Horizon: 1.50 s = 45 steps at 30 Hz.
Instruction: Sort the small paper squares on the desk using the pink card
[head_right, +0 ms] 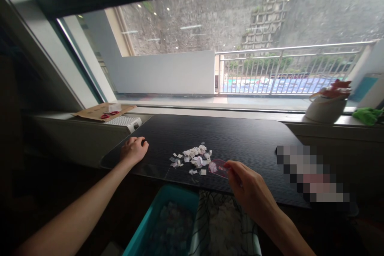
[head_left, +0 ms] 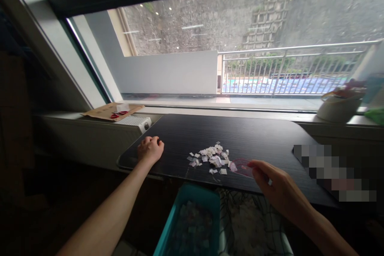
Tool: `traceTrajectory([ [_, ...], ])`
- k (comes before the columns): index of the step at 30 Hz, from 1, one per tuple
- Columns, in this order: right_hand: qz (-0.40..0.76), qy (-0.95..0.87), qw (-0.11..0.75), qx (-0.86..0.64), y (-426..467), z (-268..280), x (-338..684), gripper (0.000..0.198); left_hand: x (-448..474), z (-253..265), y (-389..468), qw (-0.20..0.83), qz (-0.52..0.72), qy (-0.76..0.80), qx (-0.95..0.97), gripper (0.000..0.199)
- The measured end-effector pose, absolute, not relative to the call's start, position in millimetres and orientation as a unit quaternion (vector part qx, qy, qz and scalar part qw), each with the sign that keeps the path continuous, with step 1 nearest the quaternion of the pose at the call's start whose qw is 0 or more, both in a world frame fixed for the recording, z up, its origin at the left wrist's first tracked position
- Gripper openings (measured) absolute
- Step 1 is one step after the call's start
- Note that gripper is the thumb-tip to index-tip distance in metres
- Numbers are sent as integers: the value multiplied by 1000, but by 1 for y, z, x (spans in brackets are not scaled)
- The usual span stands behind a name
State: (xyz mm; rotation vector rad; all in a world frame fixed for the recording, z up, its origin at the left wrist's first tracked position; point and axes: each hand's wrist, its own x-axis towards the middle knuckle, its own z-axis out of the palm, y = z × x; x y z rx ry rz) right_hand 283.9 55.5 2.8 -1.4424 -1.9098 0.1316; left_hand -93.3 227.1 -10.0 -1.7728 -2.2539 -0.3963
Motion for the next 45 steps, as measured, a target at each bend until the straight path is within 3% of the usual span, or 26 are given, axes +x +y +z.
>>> traceTrajectory([
  [9, 37, -750, 314, -581, 48, 13, 277, 25, -94, -11, 229, 129, -135, -771, -609, 28],
  [29, 73, -735, 332, -587, 52, 16, 273, 26, -96, -12, 230, 121, -141, -772, -608, 28],
  [45, 131, -720, 294, -615, 36, 7, 300, 27, -94, -9, 228, 110, -143, -773, -608, 28],
])
